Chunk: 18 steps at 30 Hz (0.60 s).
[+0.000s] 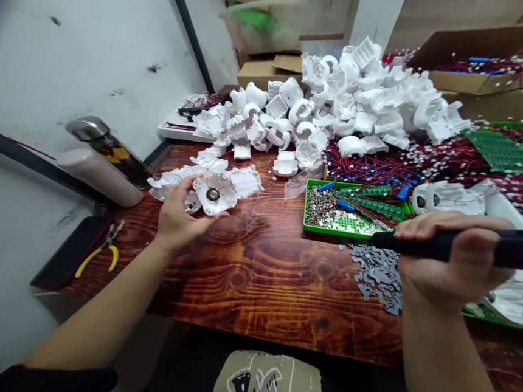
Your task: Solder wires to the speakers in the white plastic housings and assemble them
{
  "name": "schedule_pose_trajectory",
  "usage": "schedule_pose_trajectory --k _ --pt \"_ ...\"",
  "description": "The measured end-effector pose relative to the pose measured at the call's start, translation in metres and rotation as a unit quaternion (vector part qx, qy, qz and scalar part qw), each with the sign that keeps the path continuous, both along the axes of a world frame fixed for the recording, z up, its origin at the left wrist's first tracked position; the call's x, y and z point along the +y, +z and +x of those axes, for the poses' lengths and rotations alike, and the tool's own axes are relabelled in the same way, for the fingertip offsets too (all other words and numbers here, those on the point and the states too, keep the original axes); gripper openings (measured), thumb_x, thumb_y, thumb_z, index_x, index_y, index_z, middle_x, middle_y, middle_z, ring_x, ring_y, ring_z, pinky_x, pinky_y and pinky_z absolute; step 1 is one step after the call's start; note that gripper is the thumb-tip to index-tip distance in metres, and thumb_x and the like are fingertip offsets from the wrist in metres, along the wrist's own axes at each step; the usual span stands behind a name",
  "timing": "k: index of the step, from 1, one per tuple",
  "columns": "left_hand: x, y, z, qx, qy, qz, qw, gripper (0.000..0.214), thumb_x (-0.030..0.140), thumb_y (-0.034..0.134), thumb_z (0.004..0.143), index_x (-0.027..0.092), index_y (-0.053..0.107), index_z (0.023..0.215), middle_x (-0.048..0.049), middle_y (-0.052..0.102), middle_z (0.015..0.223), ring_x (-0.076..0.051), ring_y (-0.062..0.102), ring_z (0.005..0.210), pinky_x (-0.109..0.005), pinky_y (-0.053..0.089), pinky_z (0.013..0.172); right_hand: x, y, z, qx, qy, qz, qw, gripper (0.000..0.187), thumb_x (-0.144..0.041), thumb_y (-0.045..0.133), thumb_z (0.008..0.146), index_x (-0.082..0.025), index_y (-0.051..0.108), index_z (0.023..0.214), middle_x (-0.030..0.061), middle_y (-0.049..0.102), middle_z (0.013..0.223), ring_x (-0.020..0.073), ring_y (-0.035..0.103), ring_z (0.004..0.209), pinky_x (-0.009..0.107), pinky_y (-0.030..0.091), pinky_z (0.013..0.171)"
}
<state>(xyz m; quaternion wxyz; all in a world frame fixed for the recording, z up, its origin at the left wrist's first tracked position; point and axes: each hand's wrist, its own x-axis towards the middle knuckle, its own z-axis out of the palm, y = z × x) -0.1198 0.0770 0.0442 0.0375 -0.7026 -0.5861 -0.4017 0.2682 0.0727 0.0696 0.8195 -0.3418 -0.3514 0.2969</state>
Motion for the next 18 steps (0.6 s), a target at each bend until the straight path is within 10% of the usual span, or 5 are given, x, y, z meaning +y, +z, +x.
schedule_pose_trajectory --k 7,18 --pt "0.048 -0.017 -0.015 0.021 0.242 0.036 0.969 0.089 0.058 0.090 0.061 0.016 0.052 0.131 -0.0191 0.061 0.132 -0.041 0.048 0.129 -0.055 0.029 0.113 0.055 -0.008 -0.022 -0.069 -0.112 0.040 0.990 0.019 -0.027 0.063 0.082 -0.024 0.051 0.067 -0.0067 0.045 0.049 0.0101 0.043 0.038 0.030 0.039 0.044" --pt "0.076 -0.003 0.007 -0.036 0.309 -0.074 0.948 0.108 0.055 0.097 0.048 0.014 0.044 0.133 -0.0256 0.044 0.149 -0.049 0.032 0.141 -0.069 0.017 0.115 0.085 -0.032 0.002 -0.097 -0.135 0.003 0.986 0.038 -0.052 0.069 0.082 -0.024 0.046 0.070 -0.0096 0.045 0.050 0.0087 0.047 0.038 0.028 0.044 0.045"
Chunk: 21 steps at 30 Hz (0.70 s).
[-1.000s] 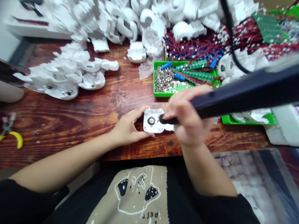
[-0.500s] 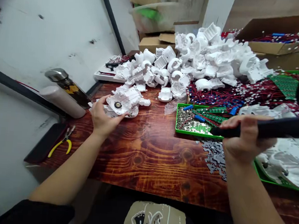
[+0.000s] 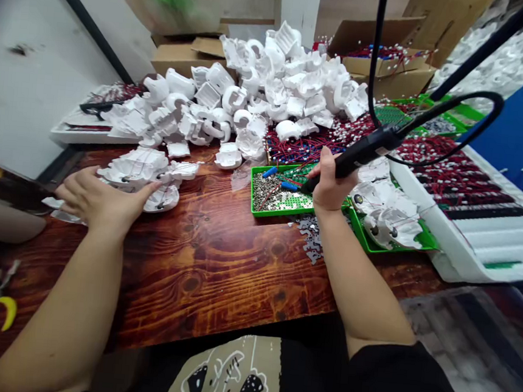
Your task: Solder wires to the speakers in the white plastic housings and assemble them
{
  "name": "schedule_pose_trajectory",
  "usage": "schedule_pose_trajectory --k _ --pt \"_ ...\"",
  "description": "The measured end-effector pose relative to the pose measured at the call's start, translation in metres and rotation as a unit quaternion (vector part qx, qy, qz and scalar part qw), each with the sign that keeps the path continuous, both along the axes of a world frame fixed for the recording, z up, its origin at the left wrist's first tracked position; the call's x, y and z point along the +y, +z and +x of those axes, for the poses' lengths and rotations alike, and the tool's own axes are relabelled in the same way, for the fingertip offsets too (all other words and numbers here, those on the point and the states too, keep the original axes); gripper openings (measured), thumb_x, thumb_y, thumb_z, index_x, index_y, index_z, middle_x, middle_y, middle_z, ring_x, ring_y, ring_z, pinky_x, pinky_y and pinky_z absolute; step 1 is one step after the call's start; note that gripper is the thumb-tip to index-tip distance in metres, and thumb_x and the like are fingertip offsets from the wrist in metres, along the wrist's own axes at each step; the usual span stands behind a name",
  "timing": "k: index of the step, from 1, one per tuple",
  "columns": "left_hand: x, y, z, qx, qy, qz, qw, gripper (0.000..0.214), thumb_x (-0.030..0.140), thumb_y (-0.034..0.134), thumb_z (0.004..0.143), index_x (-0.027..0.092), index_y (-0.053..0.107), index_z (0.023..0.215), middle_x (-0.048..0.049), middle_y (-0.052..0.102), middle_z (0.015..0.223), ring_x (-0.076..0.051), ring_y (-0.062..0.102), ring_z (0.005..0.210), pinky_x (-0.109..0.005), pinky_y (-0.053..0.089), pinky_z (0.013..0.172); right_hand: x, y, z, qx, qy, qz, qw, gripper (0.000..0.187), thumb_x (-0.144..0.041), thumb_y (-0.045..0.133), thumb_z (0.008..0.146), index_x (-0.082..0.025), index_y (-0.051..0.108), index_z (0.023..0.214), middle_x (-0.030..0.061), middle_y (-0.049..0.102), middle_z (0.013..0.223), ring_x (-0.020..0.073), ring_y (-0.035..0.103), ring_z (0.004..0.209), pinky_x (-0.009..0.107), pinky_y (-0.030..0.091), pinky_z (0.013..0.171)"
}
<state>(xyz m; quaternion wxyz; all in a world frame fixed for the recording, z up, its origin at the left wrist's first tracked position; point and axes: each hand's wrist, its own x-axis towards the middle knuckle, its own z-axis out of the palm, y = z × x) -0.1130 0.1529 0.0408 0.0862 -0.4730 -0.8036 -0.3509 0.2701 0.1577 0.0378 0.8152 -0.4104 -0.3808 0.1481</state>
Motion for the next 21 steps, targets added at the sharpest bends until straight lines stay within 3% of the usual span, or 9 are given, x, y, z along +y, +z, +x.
schedule_pose_trajectory --k 7,9,11,12,14,16,17,19,21 --pt "-0.011 -0.001 0.017 0.025 -0.045 0.046 0.998 0.123 0.057 0.096 0.046 0.013 0.039 0.146 -0.0268 0.040 0.154 -0.051 0.032 0.142 -0.071 0.016 0.115 0.001 -0.016 -0.022 0.021 0.079 -0.003 0.997 0.034 -0.049 0.070 0.083 -0.024 0.050 0.072 -0.0091 0.051 0.051 0.0090 0.052 0.041 0.029 0.046 0.048" --pt "-0.020 0.003 0.034 0.066 -0.103 0.085 0.989 0.109 0.052 0.094 0.054 0.012 0.044 0.142 -0.0259 0.045 0.150 -0.049 0.037 0.139 -0.069 0.023 0.113 0.002 -0.020 -0.026 0.017 0.086 -0.007 0.996 0.034 -0.048 0.072 0.082 -0.024 0.051 0.072 -0.0089 0.053 0.050 0.0094 0.053 0.041 0.029 0.047 0.049" --pt "-0.035 0.008 0.060 0.120 -0.226 0.131 0.958 0.082 0.043 0.089 0.068 0.012 0.051 0.134 -0.0229 0.056 0.137 -0.042 0.050 0.128 -0.061 0.035 0.108 0.002 -0.024 -0.029 0.022 0.092 -0.007 0.995 0.033 -0.048 0.073 0.081 -0.024 0.051 0.072 -0.0092 0.052 0.050 0.0095 0.053 0.041 0.029 0.047 0.050" --pt "-0.045 0.011 0.077 0.146 -0.326 0.143 0.923 0.065 0.034 0.083 0.076 0.013 0.053 0.130 -0.0188 0.063 0.128 -0.035 0.058 0.119 -0.054 0.042 0.103 0.002 -0.025 -0.030 0.028 0.095 -0.006 0.995 0.033 -0.048 0.073 0.082 -0.024 0.051 0.073 -0.0094 0.052 0.050 0.0093 0.053 0.041 0.029 0.047 0.050" --pt "-0.070 0.013 0.112 0.170 -0.544 0.169 0.804 0.035 0.019 0.072 0.086 0.018 0.059 0.118 -0.0072 0.072 0.104 -0.022 0.066 0.096 -0.038 0.049 0.088 0.002 -0.025 -0.032 0.046 0.098 -0.004 0.994 0.034 -0.047 0.072 0.082 -0.024 0.050 0.072 -0.0098 0.050 0.050 0.0087 0.052 0.041 0.028 0.047 0.049" --pt "-0.095 0.014 0.146 0.193 -0.726 0.146 0.643 0.020 0.014 0.062 0.091 0.016 0.064 0.111 -0.0022 0.073 0.093 -0.014 0.065 0.080 -0.031 0.049 0.076 0.003 -0.024 -0.033 0.067 0.101 -0.002 0.993 0.034 -0.048 0.071 0.082 -0.024 0.049 0.072 -0.0100 0.049 0.051 0.0083 0.051 0.041 0.028 0.046 0.048" --pt "-0.105 0.014 0.161 0.207 -0.777 0.166 0.571 0.012 0.018 0.062 0.093 0.014 0.066 0.103 -0.0016 0.071 0.084 -0.013 0.062 0.071 -0.030 0.047 0.068 0.004 -0.023 -0.034 0.077 0.101 -0.002 0.992 0.035 -0.048 0.071 0.082 -0.024 0.048 0.071 -0.0101 0.048 0.050 0.0082 0.051 0.041 0.028 0.046 0.047" --pt "-0.116 0.015 0.181 0.193 -0.818 0.191 0.506 0.019 0.028 0.062 0.095 0.014 0.068 0.083 -0.0002 0.063 0.068 -0.012 0.054 0.059 -0.030 0.042 0.056 0.005 -0.020 -0.034 0.094 0.101 -0.001 0.990 0.035 -0.049 0.069 0.082 -0.024 0.046 0.071 -0.0102 0.046 0.050 0.0081 0.050 0.040 0.027 0.044 0.046" --pt "-0.112 0.019 0.190 0.168 -0.827 0.206 0.496 0.030 0.031 0.064 0.092 0.019 0.061 0.065 0.0012 0.055 0.058 -0.012 0.047 0.051 -0.032 0.036 0.050 0.005 -0.016 -0.032 0.105 0.101 -0.001 0.989 0.037 -0.050 0.067 0.082 -0.024 0.044 0.071 -0.0103 0.046 0.050 0.0079 0.049 0.040 0.026 0.043 0.044"
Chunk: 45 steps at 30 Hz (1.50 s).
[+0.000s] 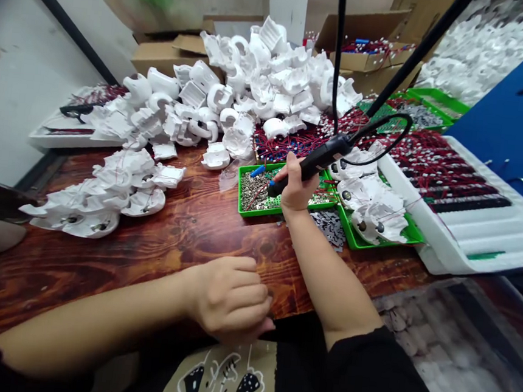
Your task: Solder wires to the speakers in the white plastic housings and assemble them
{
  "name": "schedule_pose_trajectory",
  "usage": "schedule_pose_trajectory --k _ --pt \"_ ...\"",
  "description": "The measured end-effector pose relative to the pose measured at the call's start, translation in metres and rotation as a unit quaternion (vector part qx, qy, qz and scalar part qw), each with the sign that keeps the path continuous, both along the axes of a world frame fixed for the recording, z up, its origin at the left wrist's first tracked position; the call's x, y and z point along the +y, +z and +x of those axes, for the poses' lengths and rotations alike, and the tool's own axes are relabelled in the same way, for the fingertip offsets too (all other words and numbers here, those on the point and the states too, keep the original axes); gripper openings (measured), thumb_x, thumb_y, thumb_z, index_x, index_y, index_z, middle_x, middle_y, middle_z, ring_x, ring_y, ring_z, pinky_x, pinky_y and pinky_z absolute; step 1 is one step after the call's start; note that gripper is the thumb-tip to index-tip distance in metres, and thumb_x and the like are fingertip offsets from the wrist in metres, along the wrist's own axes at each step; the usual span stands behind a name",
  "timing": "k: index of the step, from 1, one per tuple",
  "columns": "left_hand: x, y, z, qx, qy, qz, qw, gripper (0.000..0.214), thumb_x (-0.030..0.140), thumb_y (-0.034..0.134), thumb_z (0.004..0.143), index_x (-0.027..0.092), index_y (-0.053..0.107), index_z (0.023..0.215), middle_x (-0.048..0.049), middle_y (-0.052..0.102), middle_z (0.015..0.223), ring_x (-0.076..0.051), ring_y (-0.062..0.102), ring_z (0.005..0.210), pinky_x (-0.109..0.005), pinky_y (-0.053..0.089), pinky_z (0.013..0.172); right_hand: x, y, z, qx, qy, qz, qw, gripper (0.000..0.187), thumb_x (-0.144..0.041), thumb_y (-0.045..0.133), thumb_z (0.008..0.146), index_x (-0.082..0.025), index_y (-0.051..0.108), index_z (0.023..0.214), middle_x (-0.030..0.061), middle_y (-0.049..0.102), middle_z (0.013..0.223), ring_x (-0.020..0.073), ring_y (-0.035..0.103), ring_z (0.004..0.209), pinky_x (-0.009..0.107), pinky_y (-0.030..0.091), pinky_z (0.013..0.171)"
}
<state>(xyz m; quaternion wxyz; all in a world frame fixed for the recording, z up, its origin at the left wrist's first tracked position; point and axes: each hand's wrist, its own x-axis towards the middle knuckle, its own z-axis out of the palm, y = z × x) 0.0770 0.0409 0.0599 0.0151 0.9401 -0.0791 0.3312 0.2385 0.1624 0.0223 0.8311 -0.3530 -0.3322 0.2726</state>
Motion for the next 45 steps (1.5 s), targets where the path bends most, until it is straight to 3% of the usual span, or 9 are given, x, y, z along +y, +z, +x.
schedule_pose_trajectory --k 2,4,7,9,14,17,24,33,45 --pt "0.018 0.008 -0.001 0.002 0.030 -0.041 0.999 0.028 0.027 0.064 0.087 0.023 0.056 0.060 0.0019 0.052 0.054 -0.013 0.044 0.048 -0.033 0.034 0.050 -0.002 0.006 0.005 0.007 -0.001 0.001 1.000 0.039 -0.053 0.067 0.081 -0.024 0.043 0.070 -0.0103 0.045 0.050 0.0077 0.048 0.040 0.026 0.043 0.044" --pt "0.044 0.016 -0.004 0.016 0.127 -0.133 0.983 0.019 0.025 0.064 0.085 0.025 0.059 0.067 0.0013 0.056 0.056 -0.014 0.048 0.051 -0.033 0.037 0.053 -0.005 0.014 0.012 0.011 -0.001 0.005 1.000 0.040 -0.055 0.066 0.080 -0.024 0.042 0.069 -0.0100 0.044 0.050 0.0077 0.047 0.040 0.026 0.042 0.044" --pt "0.079 0.014 -0.003 -0.017 0.325 -0.332 0.886 0.007 0.026 0.068 0.081 0.023 0.063 0.079 -0.0015 0.064 0.071 -0.014 0.054 0.060 -0.031 0.043 0.060 -0.013 0.030 0.022 0.021 0.000 0.022 1.000 0.041 -0.055 0.064 0.081 -0.024 0.042 0.066 -0.0089 0.042 0.050 0.0074 0.045 0.041 0.026 0.040 0.043" --pt "0.092 0.004 0.004 -0.047 0.383 -0.453 0.804 0.019 0.028 0.077 0.075 0.020 0.064 0.086 -0.0028 0.067 0.082 -0.013 0.057 0.063 -0.028 0.046 0.061 -0.019 0.041 0.026 0.029 0.000 0.030 0.999 0.040 -0.055 0.061 0.081 -0.024 0.041 0.065 -0.0083 0.040 0.051 0.0072 0.044 0.041 0.026 0.040 0.043" --pt "0.090 -0.019 0.030 -0.131 0.283 -0.753 0.579 0.050 0.025 0.095 0.057 0.016 0.070 0.099 -0.0075 0.073 0.099 -0.014 0.069 0.073 -0.022 0.049 0.056 -0.037 0.062 0.028 0.032 0.005 0.041 0.999 0.042 -0.057 0.053 0.084 -0.025 0.038 0.063 -0.0073 0.033 0.053 0.0073 0.041 0.041 0.025 0.038 0.041" --pt "0.081 -0.021 0.039 -0.150 0.227 -0.814 0.513 0.049 0.030 0.094 0.060 0.015 0.073 0.101 -0.0105 0.076 0.101 -0.018 0.074 0.084 -0.021 0.052 0.057 -0.048 0.067 0.026 0.050 0.005 0.064 0.997 0.042 -0.055 0.054 0.085 -0.024 0.041 0.060 -0.0068 0.035 0.050 0.0071 0.041 0.040 0.025 0.037 0.041" --pt "0.074 -0.027 0.044 -0.184 0.201 -0.832 0.483 0.042 0.036 0.094 0.061 0.017 0.076 0.094 -0.0078 0.079 0.092 -0.020 0.077 0.088 -0.019 0.055 0.059 -0.062 0.070 0.022 0.048 0.017 0.089 0.995 0.036 -0.049 0.052 0.087 -0.023 0.045 0.062 -0.0061 0.037 0.050 0.0075 0.043 0.041 0.024 0.037 0.041" --pt "0.072 -0.038 0.041 -0.259 0.238 -0.734 0.580 0.056 0.026 0.093 0.061 0.020 0.064 0.109 -0.0023 0.079 0.082 -0.020 0.077 0.077 -0.021 0.056 0.055 -0.064 0.064 0.015 0.012 -0.001 0.083 0.996 0.034 -0.051 0.053 0.085 -0.025 0.042 0.067 -0.0068 0.037 0.052 0.0078 0.040 0.041 0.025 0.036 0.040" --pt "0.072 -0.044 0.044 -0.262 0.267 -0.720 0.584 0.053 0.025 0.091 0.064 0.020 0.068 0.112 -0.0020 0.078 0.084 -0.019 0.076 0.075 -0.020 0.055 0.051 -0.062 0.061 0.011 -0.007 0.025 0.081 0.996 0.034 -0.049 0.056 0.085 -0.024 0.043 0.065 -0.0066 0.038 0.051 0.0075 0.043 0.040 0.025 0.038 0.040"
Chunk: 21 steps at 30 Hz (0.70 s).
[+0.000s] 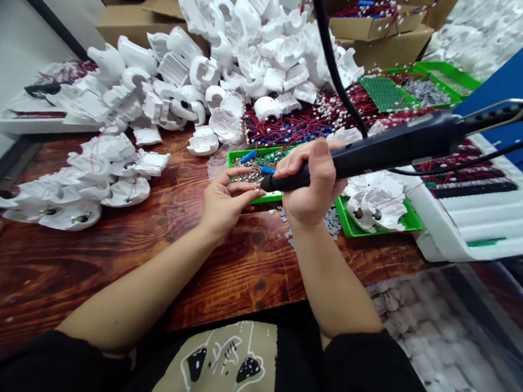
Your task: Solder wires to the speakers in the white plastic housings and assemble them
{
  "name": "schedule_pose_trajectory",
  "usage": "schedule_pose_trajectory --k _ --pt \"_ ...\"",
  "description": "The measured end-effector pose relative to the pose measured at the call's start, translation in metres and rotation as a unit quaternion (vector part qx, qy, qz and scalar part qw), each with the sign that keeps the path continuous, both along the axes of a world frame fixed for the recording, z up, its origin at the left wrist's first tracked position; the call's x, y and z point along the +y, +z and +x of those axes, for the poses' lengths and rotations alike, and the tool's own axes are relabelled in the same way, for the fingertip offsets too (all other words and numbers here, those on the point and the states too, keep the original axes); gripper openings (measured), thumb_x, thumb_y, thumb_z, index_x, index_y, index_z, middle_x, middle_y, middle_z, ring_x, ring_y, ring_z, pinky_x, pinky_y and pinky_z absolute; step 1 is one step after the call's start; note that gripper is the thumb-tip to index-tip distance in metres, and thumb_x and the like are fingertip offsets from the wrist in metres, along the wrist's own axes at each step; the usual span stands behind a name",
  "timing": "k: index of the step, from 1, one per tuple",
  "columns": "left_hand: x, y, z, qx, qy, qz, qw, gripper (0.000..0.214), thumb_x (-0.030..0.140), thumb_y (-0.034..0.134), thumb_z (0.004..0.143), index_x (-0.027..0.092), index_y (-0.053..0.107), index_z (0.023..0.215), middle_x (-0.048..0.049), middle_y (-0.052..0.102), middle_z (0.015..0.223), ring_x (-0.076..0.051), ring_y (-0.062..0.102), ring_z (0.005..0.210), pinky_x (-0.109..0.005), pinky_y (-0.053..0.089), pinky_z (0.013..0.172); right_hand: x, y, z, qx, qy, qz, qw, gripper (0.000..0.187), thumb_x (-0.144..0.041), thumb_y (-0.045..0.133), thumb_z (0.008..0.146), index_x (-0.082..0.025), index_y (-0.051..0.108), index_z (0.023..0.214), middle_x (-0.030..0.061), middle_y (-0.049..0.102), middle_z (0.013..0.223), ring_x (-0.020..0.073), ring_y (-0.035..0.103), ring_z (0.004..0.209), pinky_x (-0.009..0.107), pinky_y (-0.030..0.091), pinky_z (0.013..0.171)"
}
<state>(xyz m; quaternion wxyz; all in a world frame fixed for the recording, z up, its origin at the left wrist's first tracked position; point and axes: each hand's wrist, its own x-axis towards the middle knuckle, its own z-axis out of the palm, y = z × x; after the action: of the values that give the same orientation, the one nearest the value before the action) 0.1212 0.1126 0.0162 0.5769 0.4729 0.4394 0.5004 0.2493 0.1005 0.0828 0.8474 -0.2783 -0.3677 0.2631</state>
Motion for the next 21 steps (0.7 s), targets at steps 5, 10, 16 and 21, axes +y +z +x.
schedule_pose_trajectory --k 5,10,16,21 --pt "-0.001 -0.002 0.002 -0.002 0.004 -0.006 1.000 0.055 0.027 0.091 0.064 0.021 0.067 0.112 -0.0022 0.079 0.086 -0.018 0.075 0.072 -0.021 0.054 0.049 0.001 -0.003 0.001 -0.019 -0.020 -0.010 1.000 0.036 -0.053 0.054 0.086 -0.025 0.039 0.068 -0.0076 0.037 0.053 0.0074 0.042 0.040 0.025 0.037 0.040" --pt "-0.002 -0.003 0.005 -0.002 0.007 0.002 1.000 0.051 0.026 0.089 0.067 0.021 0.068 0.114 -0.0028 0.079 0.088 -0.019 0.076 0.074 -0.023 0.057 0.054 0.001 -0.004 0.002 -0.033 -0.020 -0.011 0.999 0.039 -0.056 0.055 0.086 -0.025 0.039 0.068 -0.0077 0.036 0.054 0.0073 0.042 0.041 0.025 0.037 0.040" --pt "-0.008 -0.012 0.007 0.019 0.009 0.110 0.994 0.043 0.021 0.083 0.078 0.023 0.067 0.118 -0.0025 0.079 0.094 -0.020 0.077 0.096 -0.030 0.062 0.086 -0.001 -0.003 0.002 -0.004 0.009 -0.022 1.000 0.034 -0.050 0.060 0.085 -0.025 0.042 0.070 -0.0078 0.039 0.053 0.0078 0.044 0.041 0.026 0.039 0.041" --pt "-0.013 -0.013 0.008 0.069 -0.012 0.138 0.988 0.046 0.022 0.081 0.081 0.024 0.065 0.124 -0.0038 0.078 0.101 -0.022 0.076 0.105 -0.033 0.062 0.092 -0.010 -0.004 0.004 -0.027 0.000 -0.027 0.999 0.033 -0.048 0.059 0.086 -0.025 0.042 0.071 -0.0080 0.040 0.053 0.0073 0.045 0.041 0.025 0.039 0.042"
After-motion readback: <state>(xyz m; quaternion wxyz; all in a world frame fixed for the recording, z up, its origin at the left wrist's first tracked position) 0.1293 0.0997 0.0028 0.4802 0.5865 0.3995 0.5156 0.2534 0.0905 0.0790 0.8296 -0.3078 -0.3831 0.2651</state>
